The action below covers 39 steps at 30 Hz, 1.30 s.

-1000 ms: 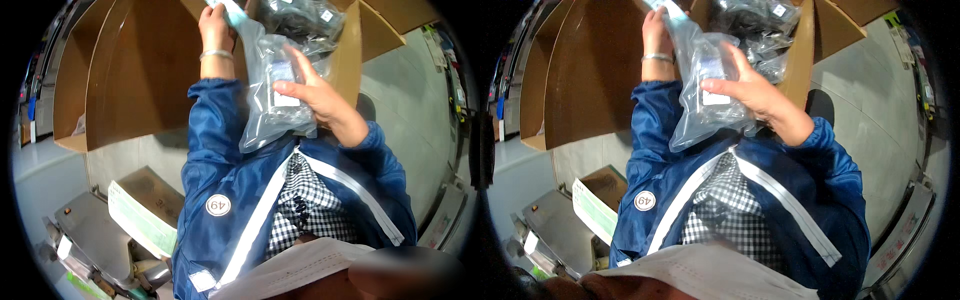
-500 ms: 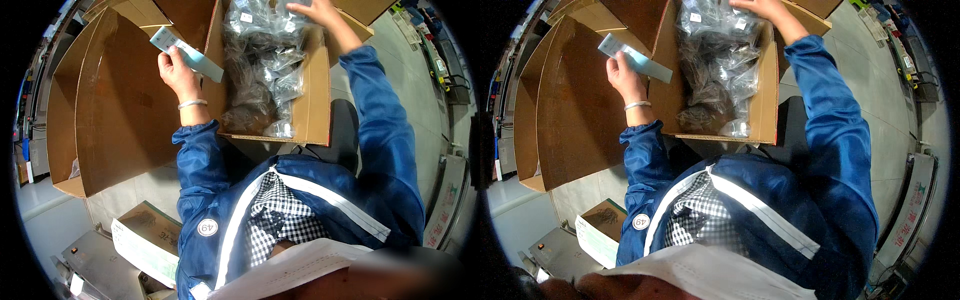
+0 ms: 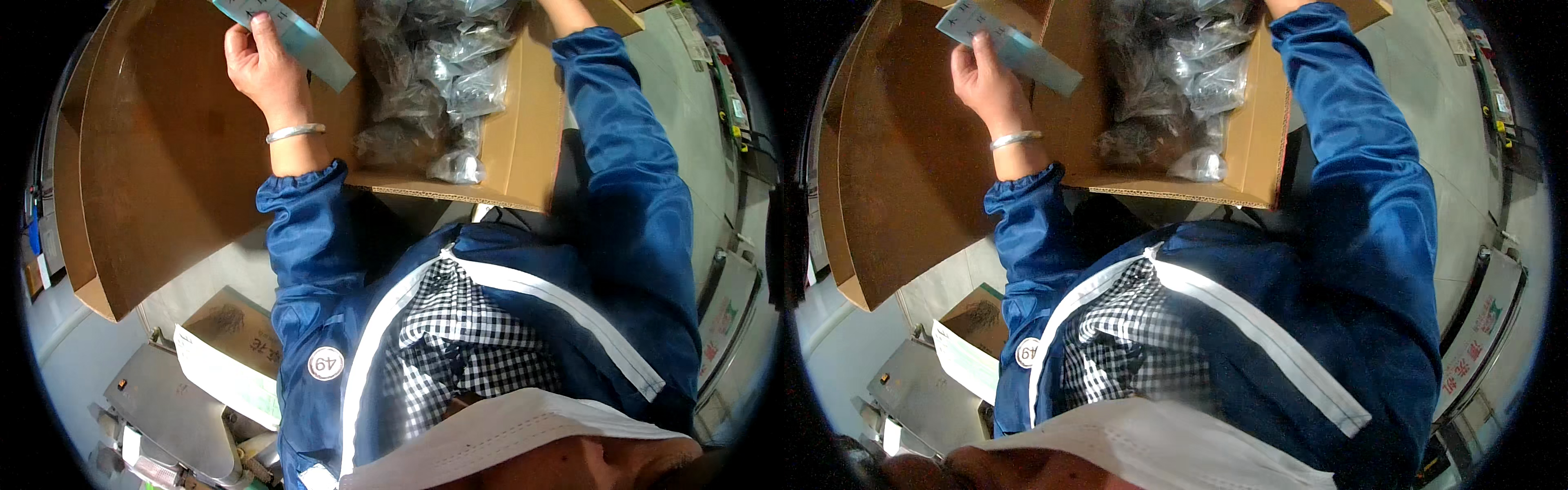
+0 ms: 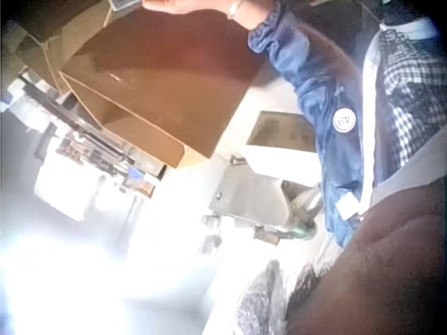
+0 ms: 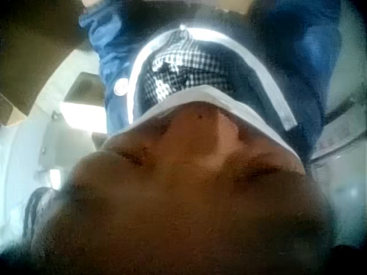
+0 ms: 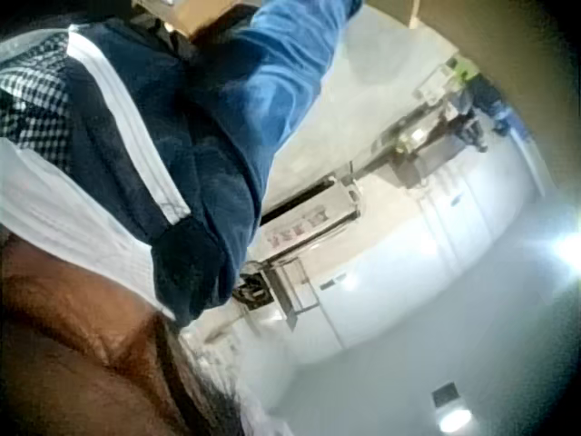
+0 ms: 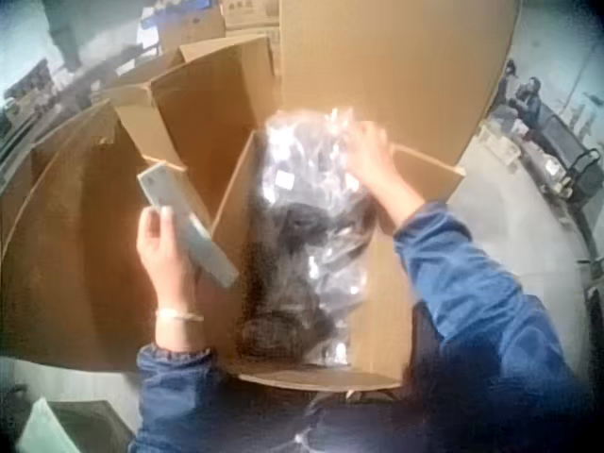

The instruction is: The person repeatedly picks up small plastic bags containing dried food items, peels labels from a roll, and sticks them onto the bags. The person moves between a cardboard box and a blue basket, handling each bag individually and placing the labeled bags into the basket.

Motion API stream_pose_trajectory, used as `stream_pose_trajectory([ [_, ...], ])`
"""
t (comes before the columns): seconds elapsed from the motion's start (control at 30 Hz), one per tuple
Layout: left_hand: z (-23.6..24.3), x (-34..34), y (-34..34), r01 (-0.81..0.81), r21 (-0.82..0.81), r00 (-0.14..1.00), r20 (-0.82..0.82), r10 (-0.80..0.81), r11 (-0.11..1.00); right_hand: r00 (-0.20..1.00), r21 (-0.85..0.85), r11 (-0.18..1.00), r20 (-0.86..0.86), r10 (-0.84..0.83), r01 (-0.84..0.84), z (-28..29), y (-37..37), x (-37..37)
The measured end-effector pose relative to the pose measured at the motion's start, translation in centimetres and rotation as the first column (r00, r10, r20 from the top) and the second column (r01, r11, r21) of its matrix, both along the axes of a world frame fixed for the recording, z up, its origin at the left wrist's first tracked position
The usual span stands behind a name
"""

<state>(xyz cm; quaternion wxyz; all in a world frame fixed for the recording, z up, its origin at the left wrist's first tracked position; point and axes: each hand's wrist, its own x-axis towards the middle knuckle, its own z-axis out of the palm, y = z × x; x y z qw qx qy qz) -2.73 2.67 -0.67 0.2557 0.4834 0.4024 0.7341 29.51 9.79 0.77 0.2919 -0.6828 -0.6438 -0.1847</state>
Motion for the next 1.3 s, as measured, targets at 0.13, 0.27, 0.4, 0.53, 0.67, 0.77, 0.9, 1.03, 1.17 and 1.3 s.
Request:
stream_pose_trajectory([
  [0.13,-0.1,-0.6,0.1,0.013,0.062,0.998,-0.060,-0.009,0.998,0.985,-0.309,0.936,-0.095,0.145,-0.168,5.4,-4.1,-3.8],
  [0.27,0.8,0.7,-0.1,0.048,0.188,0.998,-0.045,-0.040,0.981,0.760,-0.697,0.310,-0.550,0.346,-0.646,-1.2,-2.9,-8.4],
  [0.4,1.9,1.2,-1.0,0.063,0.213,0.995,-0.086,-0.046,0.975,0.661,-0.977,-0.213,-0.162,0.733,-0.003,-12.8,-6.9,-16.1],
  [0.53,1.2,1.4,-0.3,0.206,0.333,0.976,-0.144,-0.166,0.920,0.566,-0.969,-0.143,-0.004,0.824,0.202,-24.3,-13.2,-15.7],
  [0.67,0.4,1.9,0.9,0.178,0.465,0.982,-0.133,-0.130,0.867,0.646,-0.983,-0.128,-0.011,0.764,0.135,-28.1,-16.1,-14.6],
  [0.77,0.4,1.8,0.1,0.087,0.428,0.975,-0.222,0.012,0.899,0.732,-0.978,-0.187,-0.064,0.678,0.088,-27.5,-14.9,-14.3],
  [0.9,1.6,1.3,-1.2,-0.026,0.271,0.926,-0.355,0.125,0.962,0.890,-0.846,-0.496,-0.364,0.273,-0.194,-20.0,-7.6,-12.6],
  [1.03,3.0,0.8,-1.9,-0.105,0.106,0.922,-0.361,0.136,0.989,0.650,-0.612,-0.256,-0.753,-0.100,-0.748,-5.3,-2.6,-9.2],
  [1.17,1.9,-0.1,-1.3,-0.149,0.208,0.964,-0.188,0.189,0.967,0.352,-0.346,-0.069,-0.924,-0.151,-0.936,4.0,-4.1,-5.0],
  [1.3,3.0,-0.4,-1.4,-0.092,0.399,0.992,0.113,0.050,0.912,0.098,-0.104,0.208,-0.994,-0.038,-0.973,5.7,-7.7,-0.4],
])
